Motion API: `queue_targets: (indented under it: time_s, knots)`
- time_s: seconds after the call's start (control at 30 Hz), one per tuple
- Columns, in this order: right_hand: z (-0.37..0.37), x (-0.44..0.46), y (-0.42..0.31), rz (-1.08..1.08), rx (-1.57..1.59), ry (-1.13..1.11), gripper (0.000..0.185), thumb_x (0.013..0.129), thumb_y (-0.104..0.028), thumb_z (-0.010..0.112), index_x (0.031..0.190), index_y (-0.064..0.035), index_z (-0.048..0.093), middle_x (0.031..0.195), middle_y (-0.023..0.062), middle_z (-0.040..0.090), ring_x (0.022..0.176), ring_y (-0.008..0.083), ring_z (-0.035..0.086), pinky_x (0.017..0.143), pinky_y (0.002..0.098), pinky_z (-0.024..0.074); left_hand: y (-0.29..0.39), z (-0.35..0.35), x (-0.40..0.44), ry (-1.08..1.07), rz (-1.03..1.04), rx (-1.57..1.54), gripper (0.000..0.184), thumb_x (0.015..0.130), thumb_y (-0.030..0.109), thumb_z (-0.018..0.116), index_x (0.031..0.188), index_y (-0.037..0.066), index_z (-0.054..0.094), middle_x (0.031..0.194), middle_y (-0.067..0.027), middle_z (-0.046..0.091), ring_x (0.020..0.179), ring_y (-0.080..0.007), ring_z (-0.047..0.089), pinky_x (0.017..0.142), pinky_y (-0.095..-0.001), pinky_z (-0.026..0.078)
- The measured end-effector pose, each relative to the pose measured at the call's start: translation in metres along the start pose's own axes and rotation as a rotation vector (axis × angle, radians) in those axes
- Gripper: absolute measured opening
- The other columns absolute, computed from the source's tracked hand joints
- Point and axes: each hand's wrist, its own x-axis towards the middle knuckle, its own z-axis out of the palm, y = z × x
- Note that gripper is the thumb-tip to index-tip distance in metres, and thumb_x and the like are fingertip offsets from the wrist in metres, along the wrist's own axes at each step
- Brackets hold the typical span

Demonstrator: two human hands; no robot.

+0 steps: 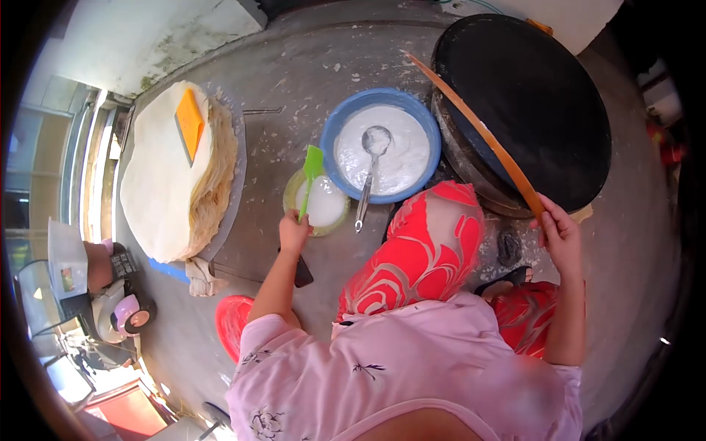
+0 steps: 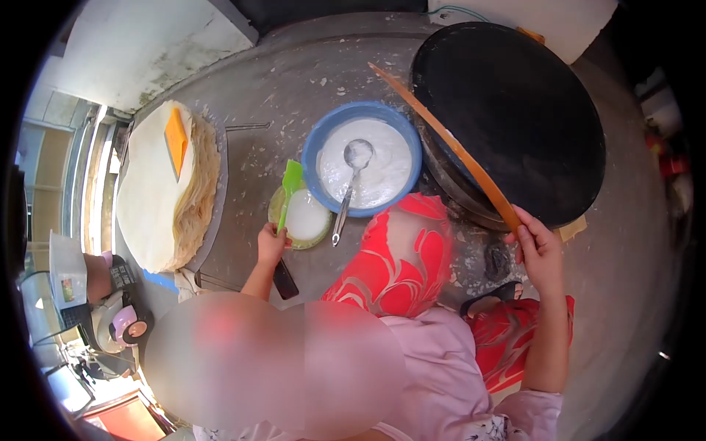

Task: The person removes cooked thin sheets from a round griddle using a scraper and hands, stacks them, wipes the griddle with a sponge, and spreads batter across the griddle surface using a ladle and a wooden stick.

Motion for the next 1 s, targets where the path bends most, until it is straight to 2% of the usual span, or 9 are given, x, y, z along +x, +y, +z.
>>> queue_targets:
  time_s: [0.13,0.27,0.33,0.37,0.43,0.6,0.77,0.83,1.0]
  knots:
    - [0.002,0.006,0.011,0.025,0.077,0.025,0.031,0.09,-0.005,0.045,0.119,-0.0081,0.054,0.073,0.0022,0.059,0.048,0.0024,0.042,0.046,0.0159,0.0355,0.044,-0.003,0.035,-0.034,0.347,0.442,0.019,0.079,0.018,0.057,0.094,0.005,0.056,0.074,-0.0161,0.063,0.069,-0.0313,0.062,0.062,-0.039,0.049]
    - [0.001,0.007,0.01,0.005,0.07,0.072,0.032,0.089,-0.002,0.045,0.119,-0.0086,0.054,0.074,0.0026,0.059,0.05,0.0029,0.042,0.048,0.0165,0.0362,0.121,0.018,0.064,-0.014,0.648,0.891,0.018,0.081,0.02,0.055,0.091,0.005,0.055,0.071,-0.0122,0.062,0.066,-0.0277,0.062,0.058,-0.0398,0.048]
    - [-0.004,0.008,0.006,0.005,0.091,0.076,0.032,0.088,-0.001,0.045,0.118,-0.0087,0.055,0.074,0.0025,0.059,0.051,0.0029,0.042,0.048,0.0167,0.0363,0.159,0.037,0.086,-0.137,0.81,1.105,0.019,0.081,0.021,0.052,0.094,0.008,0.057,0.072,-0.01,0.06,0.067,-0.0289,0.061,0.057,-0.0421,0.048]
    - [-0.007,0.008,0.003,-0.016,0.059,0.085,0.033,0.088,0.0,0.045,0.118,-0.0089,0.055,0.074,0.0024,0.059,0.051,0.003,0.042,0.048,0.0169,0.0363,0.173,0.049,0.097,-0.142,0.816,1.11,0.019,0.081,0.021,0.052,0.094,0.008,0.057,0.072,-0.01,0.06,0.067,-0.0289,0.061,0.057,-0.0421,0.048]
    - [-0.011,0.009,0.002,-0.026,0.033,0.103,0.034,0.087,0.001,0.045,0.118,-0.009,0.055,0.074,0.0023,0.059,0.051,0.003,0.041,0.049,0.0171,0.0362,0.202,0.077,0.119,-0.211,1.166,1.266,0.02,0.077,0.016,0.052,0.094,0.01,0.058,0.074,-0.0078,0.058,0.069,-0.027,0.06,0.057,-0.0402,0.048]
    - [-0.021,0.015,-0.004,0.009,-0.04,0.131,0.036,0.085,0.004,0.046,0.117,-0.0083,0.056,0.073,0.0025,0.059,0.051,0.0037,0.041,0.049,0.0175,0.0359,0.267,0.158,0.154,-0.401,1.612,1.278,0.018,0.073,0.015,0.05,0.086,0.008,0.061,0.074,-0.0064,0.058,0.072,-0.0243,0.058,0.06,-0.0364,0.048]
    - [-0.023,0.021,0.0,0.021,-0.101,0.121,0.036,0.084,0.006,0.045,0.116,-0.0068,0.056,0.074,0.0044,0.06,0.053,0.0043,0.044,0.049,0.018,0.0364,0.289,0.189,0.194,-0.353,1.573,1.406,0.015,0.072,0.015,0.05,0.072,0.007,0.063,0.073,-0.0089,0.063,0.07,-0.026,0.062,0.06,-0.0375,0.05]
    - [-0.025,0.021,0.0,0.004,-0.124,0.13,0.036,0.083,0.007,0.046,0.116,-0.0063,0.056,0.074,0.0054,0.061,0.053,0.0046,0.045,0.049,0.0182,0.0365,0.292,0.169,0.2,-0.326,1.283,1.572,0.018,0.074,0.013,0.049,0.075,0.006,0.066,0.082,-0.012,0.065,0.078,-0.0278,0.063,0.066,-0.0374,0.051]
    - [-0.028,0.018,-0.003,-0.008,-0.088,0.11,0.035,0.083,0.007,0.047,0.114,-0.004,0.056,0.078,0.0087,0.062,0.065,0.0057,0.058,0.052,0.0187,0.0408,0.222,0.12,0.212,-0.153,0.794,1.501,0.019,0.076,0.014,0.048,0.079,0.007,0.066,0.088,-0.0125,0.065,0.079,-0.028,0.064,0.065,-0.0397,0.051]
